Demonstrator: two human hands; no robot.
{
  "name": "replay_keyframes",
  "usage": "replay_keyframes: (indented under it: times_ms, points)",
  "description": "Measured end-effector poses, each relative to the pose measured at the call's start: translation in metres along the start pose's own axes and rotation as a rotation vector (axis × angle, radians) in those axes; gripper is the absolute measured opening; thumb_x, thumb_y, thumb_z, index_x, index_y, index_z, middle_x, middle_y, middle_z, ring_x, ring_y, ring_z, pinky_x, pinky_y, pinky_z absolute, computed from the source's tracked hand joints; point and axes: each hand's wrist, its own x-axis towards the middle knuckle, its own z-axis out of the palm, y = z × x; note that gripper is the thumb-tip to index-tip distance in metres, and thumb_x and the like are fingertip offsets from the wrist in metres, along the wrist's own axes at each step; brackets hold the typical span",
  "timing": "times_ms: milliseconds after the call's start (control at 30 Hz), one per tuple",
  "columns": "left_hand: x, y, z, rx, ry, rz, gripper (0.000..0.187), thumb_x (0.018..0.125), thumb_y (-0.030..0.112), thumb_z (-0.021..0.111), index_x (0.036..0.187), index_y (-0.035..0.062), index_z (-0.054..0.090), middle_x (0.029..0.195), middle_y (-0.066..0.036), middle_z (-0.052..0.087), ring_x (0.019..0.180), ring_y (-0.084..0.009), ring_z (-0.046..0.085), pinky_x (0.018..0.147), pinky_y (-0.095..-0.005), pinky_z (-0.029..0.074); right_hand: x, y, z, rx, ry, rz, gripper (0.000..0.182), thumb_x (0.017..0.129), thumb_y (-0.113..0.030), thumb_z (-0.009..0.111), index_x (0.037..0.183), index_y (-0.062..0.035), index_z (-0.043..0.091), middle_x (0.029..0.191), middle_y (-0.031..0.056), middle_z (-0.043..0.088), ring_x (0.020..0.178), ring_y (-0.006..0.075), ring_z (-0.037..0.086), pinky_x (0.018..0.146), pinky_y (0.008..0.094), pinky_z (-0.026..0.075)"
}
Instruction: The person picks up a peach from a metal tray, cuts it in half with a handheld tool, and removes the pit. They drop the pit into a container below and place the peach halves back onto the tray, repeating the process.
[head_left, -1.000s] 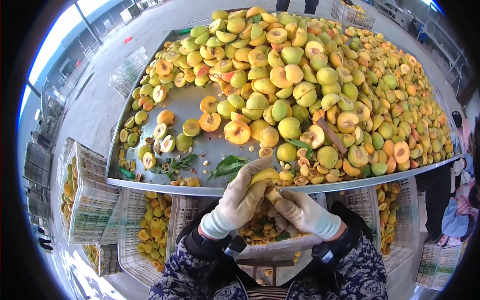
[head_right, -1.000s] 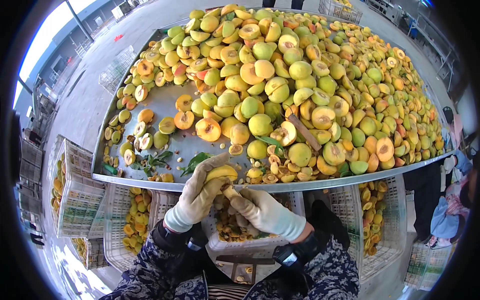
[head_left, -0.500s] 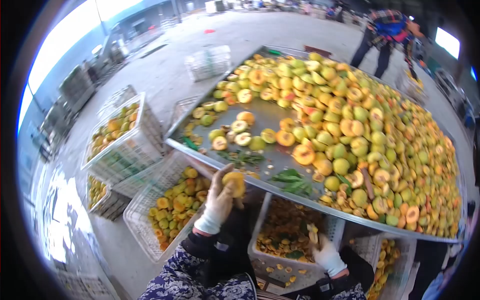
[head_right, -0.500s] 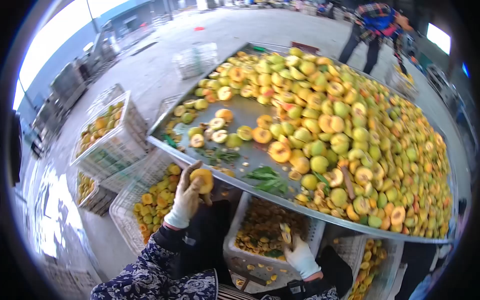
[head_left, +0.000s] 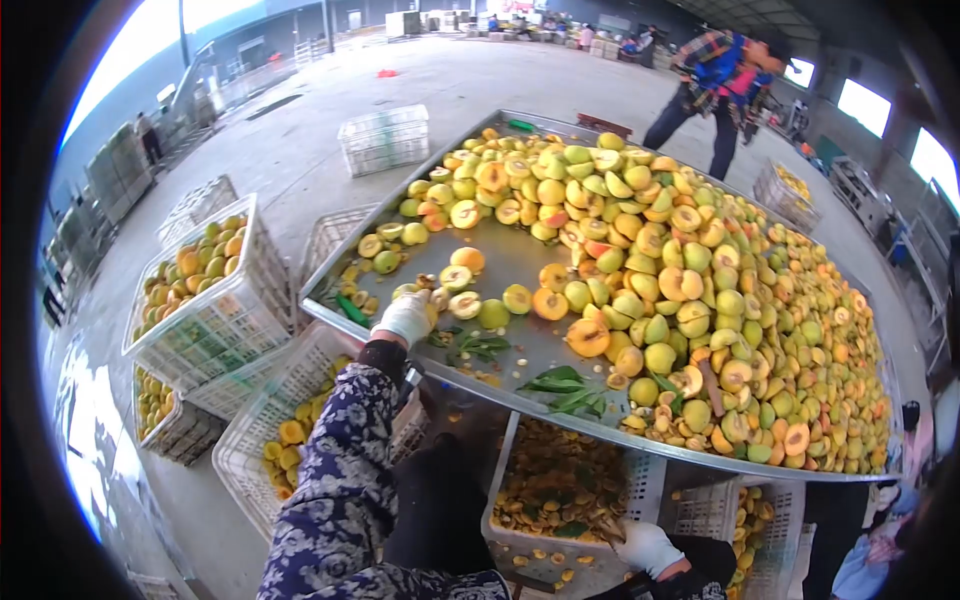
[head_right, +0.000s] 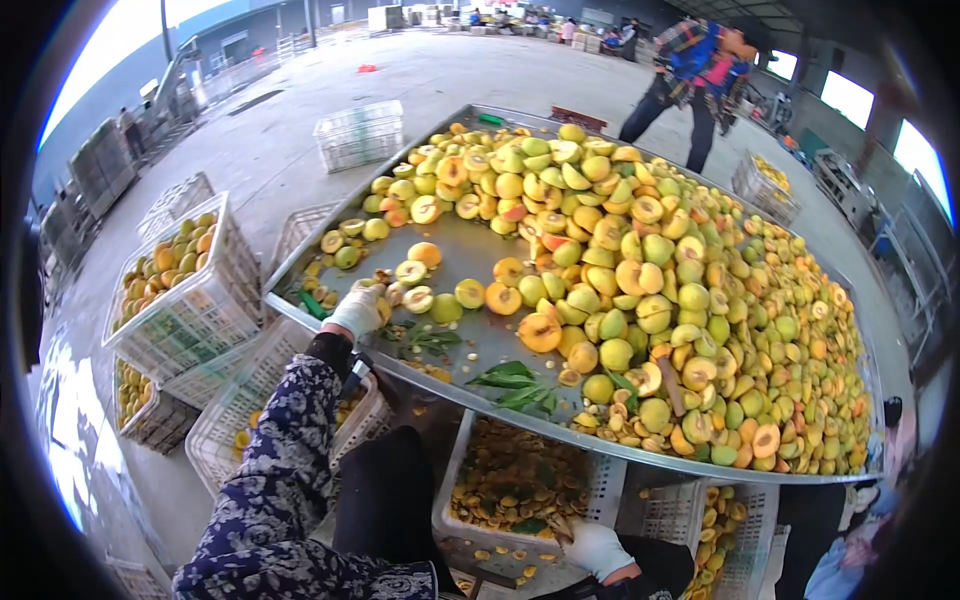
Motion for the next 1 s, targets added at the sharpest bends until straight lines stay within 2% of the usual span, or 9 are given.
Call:
replay_keyframes:
  times_ms: [133,200,267,400,600,667,767,800,1000]
  points:
    - [-0.014,0.067,-0.05,-0.219,-0.161,-0.027,0.04,0.081,0.021,0.067,0.115,0.0024,0.059,0.091,-0.017,0.068,0.082,-0.0308,0.067,0.074,-0.0374,0.053,0.003,-0.03,-0.045,0.488,0.308,-0.157,0.037,0.089,-0.032,0.06,0.109,-0.0009,0.056,0.089,0.0247,0.065,0.081,0.0428,0.064,0.071,0.0449,0.051]
    - [-0.031,0.143,-0.1,-0.779,-0.235,-0.209,0.038,0.079,0.011,0.067,0.114,0.004,0.056,0.088,-0.007,0.065,0.066,-0.0154,0.061,0.052,-0.0275,0.05,0.004,-0.062,-0.085,0.719,0.56,-0.415,0.04,0.093,-0.032,0.058,0.115,0.0007,0.051,0.08,0.0162,0.063,0.064,0.0292,0.062,0.061,0.0376,0.05]
    - [-0.063,0.204,-0.109,-1.413,-0.424,-0.234,0.045,0.083,0.007,0.066,0.124,0.007,0.049,0.091,-0.005,0.062,0.064,-0.0122,0.059,0.041,-0.0225,0.046,0.002,-0.084,-0.12,1.142,0.331,-0.414,0.048,0.096,-0.04,0.056,0.122,-0.0006,0.047,0.076,0.0067,0.058,0.059,0.0131,0.053,0.054,0.0283,0.046]
    - [-0.113,0.279,-0.082,-2.077,-0.556,-0.197,0.061,0.092,0.007,0.058,0.145,0.0049,0.029,0.123,-0.012,0.053,0.107,-0.0179,0.056,0.091,-0.0299,0.05,0.021,-0.096,-0.138,1.336,0.281,-0.539,0.053,0.097,-0.052,0.049,0.109,-0.0012,0.047,0.072,0.0029,0.053,0.057,0.0084,0.05,0.05,0.0235,0.042]
    - [-0.114,0.307,-0.026,-2.014,-0.486,-0.105,0.059,0.093,0.005,0.055,0.146,0.0044,0.027,0.129,-0.011,0.052,0.115,-0.0184,0.053,0.103,-0.032,0.041,0.043,-0.064,-0.123,1.115,0.471,-0.404,0.037,0.1,-0.033,0.05,0.112,0.0015,0.051,0.074,0.0082,0.057,0.06,0.0156,0.057,0.054,0.0304,0.046]
    - [-0.116,0.311,-0.014,-2.008,-0.469,-0.049,0.062,0.096,0.01,0.055,0.148,0.002,0.022,0.132,-0.011,0.046,0.122,-0.0176,0.048,0.105,-0.0307,0.037,0.052,-0.058,-0.119,0.832,0.944,-0.559,0.027,0.098,-0.021,0.053,0.113,0.002,0.053,0.078,0.0156,0.061,0.062,0.0282,0.062,0.059,0.0366,0.049]
    - [-0.111,0.327,-0.013,-1.791,0.216,0.09,0.056,0.097,0.008,0.054,0.145,-0.0006,0.027,0.131,-0.012,0.048,0.116,-0.0189,0.051,0.101,-0.0318,0.041,0.054,-0.033,-0.114,0.559,0.632,-0.437,0.026,0.093,-0.018,0.057,0.11,0.0019,0.054,0.078,0.0223,0.063,0.069,0.0391,0.064,0.06,0.0415,0.049]
    - [-0.109,0.318,-0.015,-1.673,0.159,0.075,0.053,0.096,0.009,0.055,0.143,0.0027,0.03,0.13,-0.014,0.051,0.114,-0.0215,0.053,0.099,-0.0347,0.045,0.054,-0.03,-0.112,0.48,0.34,-0.35,0.026,0.092,-0.019,0.058,0.108,0.0018,0.055,0.077,0.0233,0.063,0.07,0.0399,0.064,0.06,0.0427,0.049]
    - [-0.122,0.319,0.0,-1.308,-0.047,0.191,0.059,0.094,0.011,0.061,0.143,0.0021,0.03,0.126,-0.01,0.051,0.108,-0.0162,0.054,0.095,-0.0304,0.047,0.037,-0.026,-0.122,0.955,0.314,-0.259,0.03,0.095,-0.025,0.058,0.106,0.002,0.053,0.068,0.0137,0.06,0.058,0.0227,0.059,0.058,0.037,0.047]
